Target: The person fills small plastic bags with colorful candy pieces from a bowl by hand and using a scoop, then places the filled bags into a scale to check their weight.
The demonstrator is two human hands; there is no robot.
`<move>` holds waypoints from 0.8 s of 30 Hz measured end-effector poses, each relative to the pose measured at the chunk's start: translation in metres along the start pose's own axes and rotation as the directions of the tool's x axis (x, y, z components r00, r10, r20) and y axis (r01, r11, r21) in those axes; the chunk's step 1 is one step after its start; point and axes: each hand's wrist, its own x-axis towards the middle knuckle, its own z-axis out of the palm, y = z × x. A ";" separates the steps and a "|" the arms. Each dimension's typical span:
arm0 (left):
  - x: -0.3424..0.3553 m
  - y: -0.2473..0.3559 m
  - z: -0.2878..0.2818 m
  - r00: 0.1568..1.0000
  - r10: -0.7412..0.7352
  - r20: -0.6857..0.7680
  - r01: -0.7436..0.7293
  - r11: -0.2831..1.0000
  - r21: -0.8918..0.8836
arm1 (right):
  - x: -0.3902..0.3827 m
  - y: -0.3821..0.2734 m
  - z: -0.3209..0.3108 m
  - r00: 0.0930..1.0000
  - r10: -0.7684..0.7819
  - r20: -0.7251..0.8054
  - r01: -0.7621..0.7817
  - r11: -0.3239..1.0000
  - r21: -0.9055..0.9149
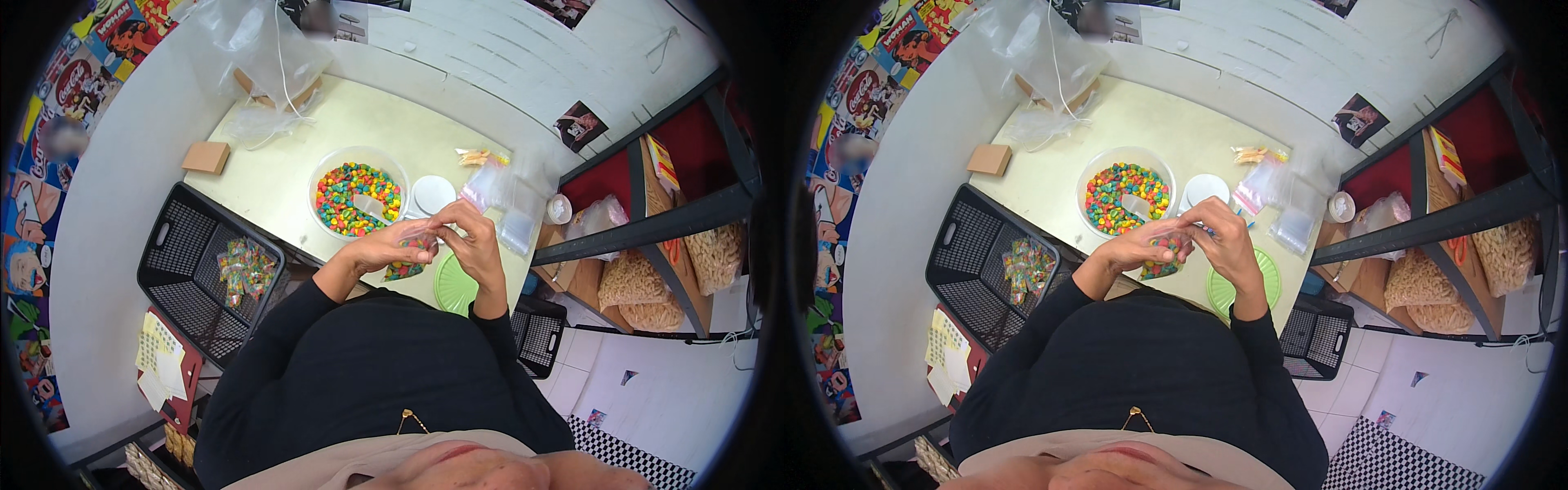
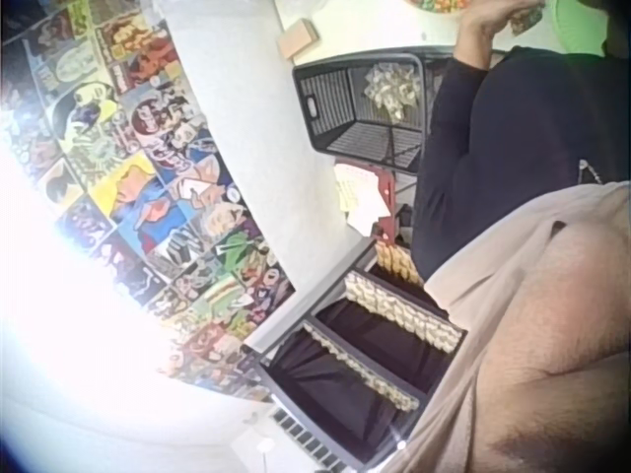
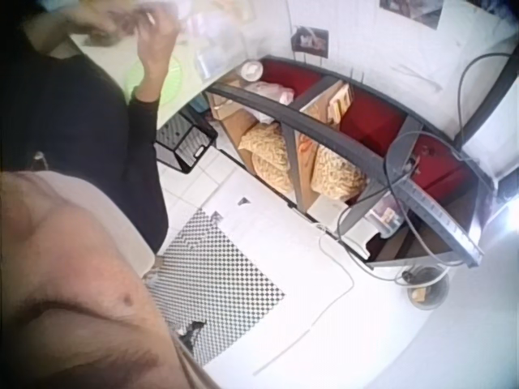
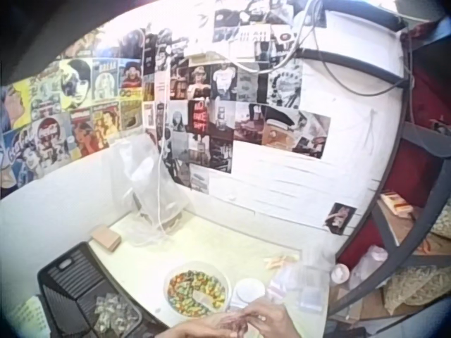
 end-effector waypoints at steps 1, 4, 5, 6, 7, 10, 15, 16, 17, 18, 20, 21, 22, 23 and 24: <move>0.000 -0.001 0.001 0.998 -0.003 -0.057 0.005 0.999 0.034 | 0.002 -0.002 0.000 0.998 -0.063 -0.016 0.063 0.997 -0.033; -0.006 -0.002 0.000 0.989 -0.020 -0.145 0.039 0.990 0.135 | -0.001 -0.006 0.005 0.996 0.000 -0.089 -0.001 1.000 -0.016; -0.008 -0.002 -0.001 0.984 -0.024 -0.175 0.054 0.984 0.168 | -0.001 -0.006 0.006 0.998 -0.007 -0.064 0.006 1.000 -0.022; -0.009 0.000 0.000 0.984 0.000 -0.179 0.040 0.975 0.220 | -0.002 -0.006 0.005 0.999 -0.015 -0.041 0.013 1.000 -0.028; -0.011 0.001 0.001 0.983 0.024 -0.183 0.027 0.962 0.270 | -0.002 -0.005 0.006 1.000 -0.022 -0.017 0.021 0.999 -0.033; -0.017 0.006 0.003 0.983 0.035 -0.178 0.018 0.958 0.286 | 0.000 -0.006 0.010 0.999 -0.051 0.010 0.051 0.997 -0.064; -0.029 0.016 -0.001 0.966 -0.162 -0.203 0.206 0.953 0.220 | 0.006 -0.007 0.022 0.997 0.081 0.010 -0.081 0.997 -0.017; -0.031 0.020 0.000 0.960 -0.145 -0.242 0.195 0.961 0.197 | 0.007 -0.007 0.024 0.989 0.147 -0.005 -0.146 0.989 0.018; -0.034 0.023 0.002 0.951 -0.128 -0.281 0.182 0.968 0.174 | 0.009 -0.007 0.026 0.987 0.157 -0.012 -0.157 0.987 0.014; -0.035 0.026 0.002 0.942 -0.106 -0.320 0.162 0.975 0.152 | 0.012 -0.007 0.027 0.986 0.164 -0.016 -0.164 0.986 0.006; -0.036 0.012 -0.015 0.941 0.102 -0.323 -0.004 0.958 0.288 | 0.016 -0.006 0.030 0.984 0.174 -0.024 -0.175 0.984 -0.019; -0.035 0.015 -0.021 0.928 0.208 -0.310 -0.089 0.929 0.358 | 0.018 -0.003 0.031 0.984 0.174 -0.032 -0.175 0.984 -0.040; -0.040 0.020 -0.021 0.918 0.133 -0.374 -0.004 0.945 0.327 | 0.020 -0.003 0.031 0.984 0.174 -0.040 -0.176 0.982 -0.061; -0.041 0.019 -0.026 0.916 0.138 -0.376 -0.004 0.942 0.336 | 0.024 -0.004 0.031 0.982 0.189 -0.023 -0.190 0.980 -0.050; -0.042 0.019 -0.030 0.914 0.141 -0.380 -0.001 0.939 0.344 | 0.026 -0.006 0.033 0.979 0.206 -0.003 -0.206 0.978 -0.035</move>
